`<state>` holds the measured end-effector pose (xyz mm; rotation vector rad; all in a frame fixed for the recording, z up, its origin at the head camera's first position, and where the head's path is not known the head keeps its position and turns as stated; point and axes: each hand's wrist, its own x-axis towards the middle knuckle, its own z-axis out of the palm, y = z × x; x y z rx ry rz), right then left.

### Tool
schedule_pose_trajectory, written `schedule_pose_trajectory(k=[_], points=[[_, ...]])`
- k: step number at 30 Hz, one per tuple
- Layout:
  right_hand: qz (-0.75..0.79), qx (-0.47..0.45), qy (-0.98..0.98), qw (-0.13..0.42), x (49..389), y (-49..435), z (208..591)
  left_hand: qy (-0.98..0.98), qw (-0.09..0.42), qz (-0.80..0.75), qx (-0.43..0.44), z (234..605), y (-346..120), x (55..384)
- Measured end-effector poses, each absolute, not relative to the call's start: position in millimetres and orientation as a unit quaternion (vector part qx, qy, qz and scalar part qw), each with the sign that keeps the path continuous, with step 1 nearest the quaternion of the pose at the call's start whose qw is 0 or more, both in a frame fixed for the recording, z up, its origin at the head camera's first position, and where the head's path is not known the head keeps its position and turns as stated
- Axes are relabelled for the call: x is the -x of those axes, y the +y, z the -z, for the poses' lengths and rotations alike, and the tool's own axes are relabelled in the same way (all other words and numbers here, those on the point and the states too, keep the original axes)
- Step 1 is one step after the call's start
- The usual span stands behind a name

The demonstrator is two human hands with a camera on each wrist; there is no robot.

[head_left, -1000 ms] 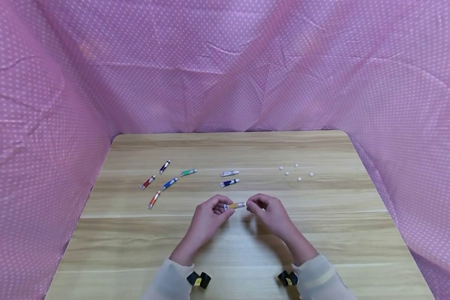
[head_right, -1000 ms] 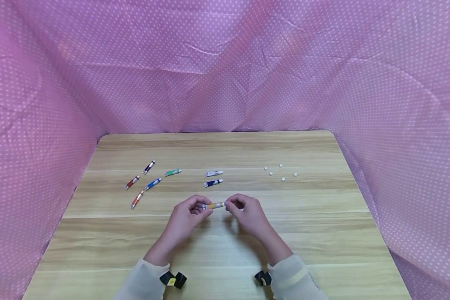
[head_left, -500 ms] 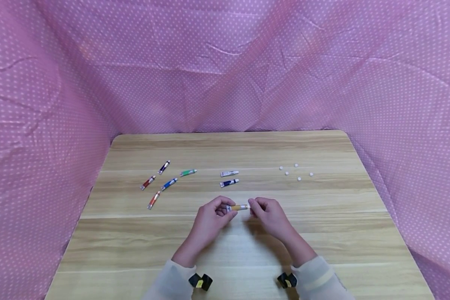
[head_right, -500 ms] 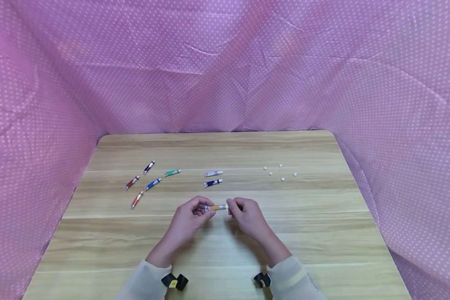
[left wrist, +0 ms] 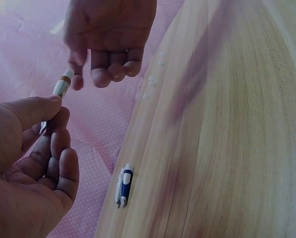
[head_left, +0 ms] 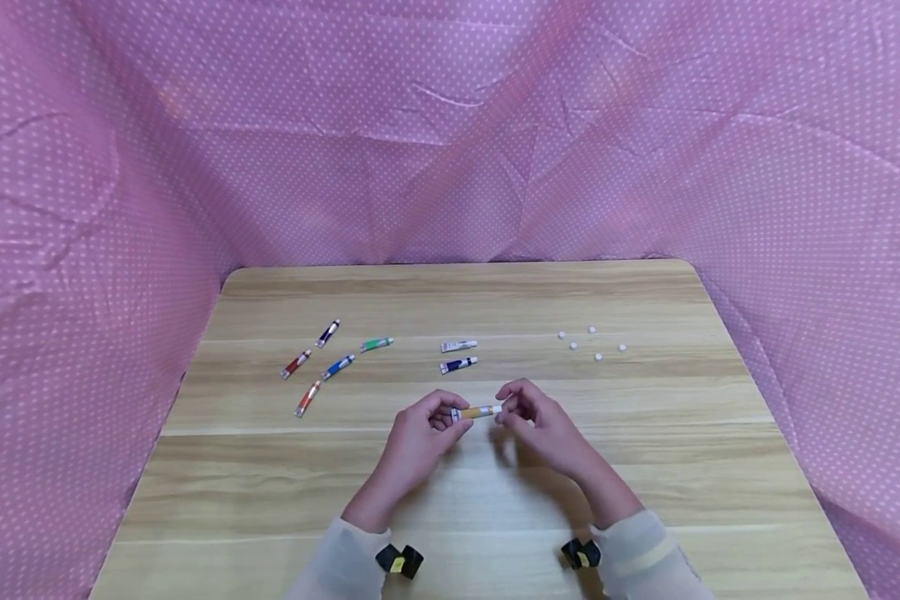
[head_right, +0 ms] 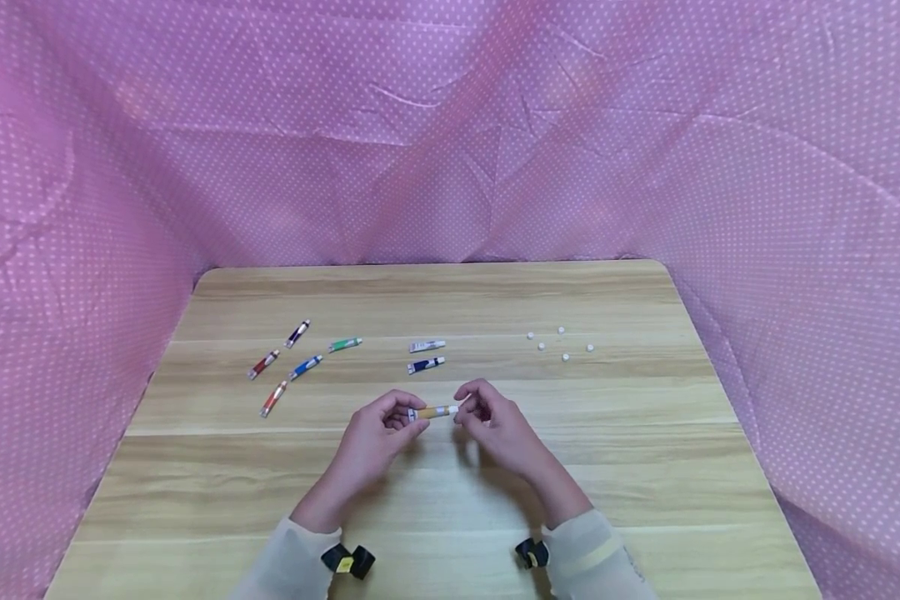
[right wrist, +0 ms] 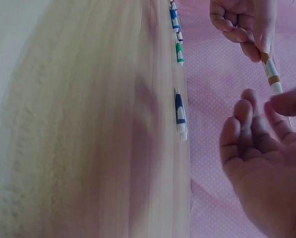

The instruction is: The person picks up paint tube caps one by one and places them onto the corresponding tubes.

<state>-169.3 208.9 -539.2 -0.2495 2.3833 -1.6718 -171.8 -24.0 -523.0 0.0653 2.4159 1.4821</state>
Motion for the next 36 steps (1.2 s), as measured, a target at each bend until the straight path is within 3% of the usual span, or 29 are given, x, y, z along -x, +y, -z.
schedule_pose_trajectory(k=[7, 18, 27, 36], points=[[0.543, 0.101, 0.833, 0.042, 166.8, 208.0, 536.4, 0.84, 0.153, -0.52, -0.026, 522.4, -23.8, 171.0], [0.52, 0.073, 0.851, 0.022, 166.0, 209.2, 530.8, 0.84, 0.153, -0.521, -0.023, 520.2, -21.9, 171.8], [0.546, 0.044, 0.833, 0.073, 165.4, 208.8, 536.2, 0.842, 0.141, -0.519, -0.035, 519.5, -20.2, 170.6], [0.562, 0.014, 0.818, 0.122, 164.1, 203.3, 538.1, 0.872, 0.098, -0.475, -0.068, 521.6, -16.8, 166.7]])
